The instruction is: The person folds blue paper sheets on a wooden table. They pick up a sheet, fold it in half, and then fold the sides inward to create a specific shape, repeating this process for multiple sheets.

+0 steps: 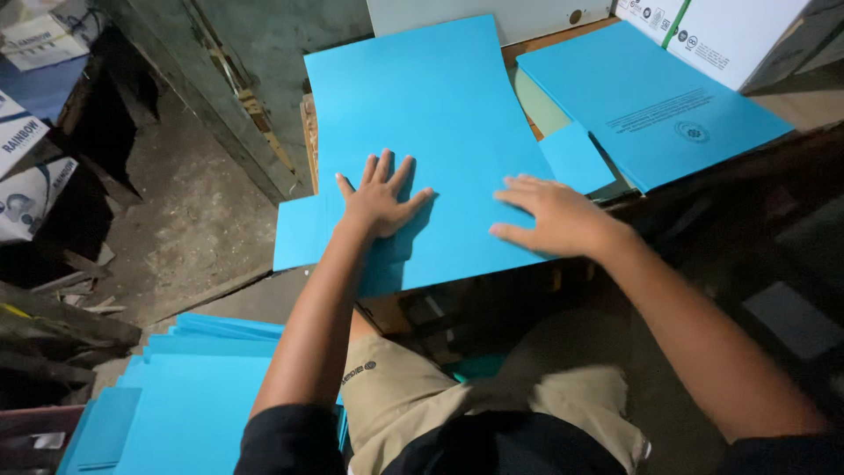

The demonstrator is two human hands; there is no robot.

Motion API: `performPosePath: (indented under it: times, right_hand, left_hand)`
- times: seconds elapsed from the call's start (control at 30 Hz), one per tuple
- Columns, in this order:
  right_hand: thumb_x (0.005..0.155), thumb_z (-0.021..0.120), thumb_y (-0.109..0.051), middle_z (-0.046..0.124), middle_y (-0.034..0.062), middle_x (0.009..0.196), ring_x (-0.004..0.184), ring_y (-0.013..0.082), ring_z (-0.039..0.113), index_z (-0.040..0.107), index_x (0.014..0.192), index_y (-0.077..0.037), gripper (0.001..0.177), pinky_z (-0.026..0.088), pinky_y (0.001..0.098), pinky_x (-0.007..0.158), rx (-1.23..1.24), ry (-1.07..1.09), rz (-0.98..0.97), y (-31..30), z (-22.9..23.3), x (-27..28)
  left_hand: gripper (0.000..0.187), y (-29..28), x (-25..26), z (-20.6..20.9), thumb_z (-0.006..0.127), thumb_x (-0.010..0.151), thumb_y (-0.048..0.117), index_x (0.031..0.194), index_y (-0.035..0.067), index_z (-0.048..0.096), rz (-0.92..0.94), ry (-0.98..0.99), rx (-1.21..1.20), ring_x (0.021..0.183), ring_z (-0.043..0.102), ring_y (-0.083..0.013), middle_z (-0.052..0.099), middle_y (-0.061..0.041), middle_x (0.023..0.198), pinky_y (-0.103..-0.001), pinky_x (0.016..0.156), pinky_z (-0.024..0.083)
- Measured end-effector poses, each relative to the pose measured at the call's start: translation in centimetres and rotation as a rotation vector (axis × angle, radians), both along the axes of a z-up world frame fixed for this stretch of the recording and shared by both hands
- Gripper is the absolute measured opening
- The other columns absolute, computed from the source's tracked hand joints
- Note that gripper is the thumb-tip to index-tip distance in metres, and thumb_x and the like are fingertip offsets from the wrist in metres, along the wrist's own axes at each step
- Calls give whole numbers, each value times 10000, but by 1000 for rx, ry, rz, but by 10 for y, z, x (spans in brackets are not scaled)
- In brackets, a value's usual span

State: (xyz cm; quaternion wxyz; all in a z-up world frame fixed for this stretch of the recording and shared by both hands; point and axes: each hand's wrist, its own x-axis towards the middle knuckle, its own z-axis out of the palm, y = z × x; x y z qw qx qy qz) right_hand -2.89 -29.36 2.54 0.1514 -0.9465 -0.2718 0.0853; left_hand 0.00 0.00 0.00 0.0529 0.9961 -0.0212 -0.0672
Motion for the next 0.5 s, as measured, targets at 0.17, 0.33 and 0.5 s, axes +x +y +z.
performPosePath:
  times: [0.17,0.33,0.5]
  right_hand:
    - [934,643,-504,586,90,1506,1459,322,471,684,1306,-167,503,379,510,1183,48,-108,131,16,-9,-15]
    - [922,678,-463,605,101,1488,1450,342,481,701,1287,-165,472,383,516,1178,108,-135,144,18,-12,-20]
    - [896,753,-441,639,73,1450,1436,315,502,723,1234,-183,427,371,511,1194,198,-105,109,14,-22,-20]
  left_hand:
    - [787,-1,11,3,183,961,769,1657,404,141,97,9,1,1621,10,-263,57,-41,1760,-764,1194,24]
    - [738,6,26,-5,174,990,735,1652,409,166,166,-38,-6,1616,19,-304,67,-86,1754,-775,1182,25]
    - [693,8,38,-14,165,1010,680,1649,414,179,182,-36,-15,1614,27,-318,67,-102,1752,-769,1185,11]
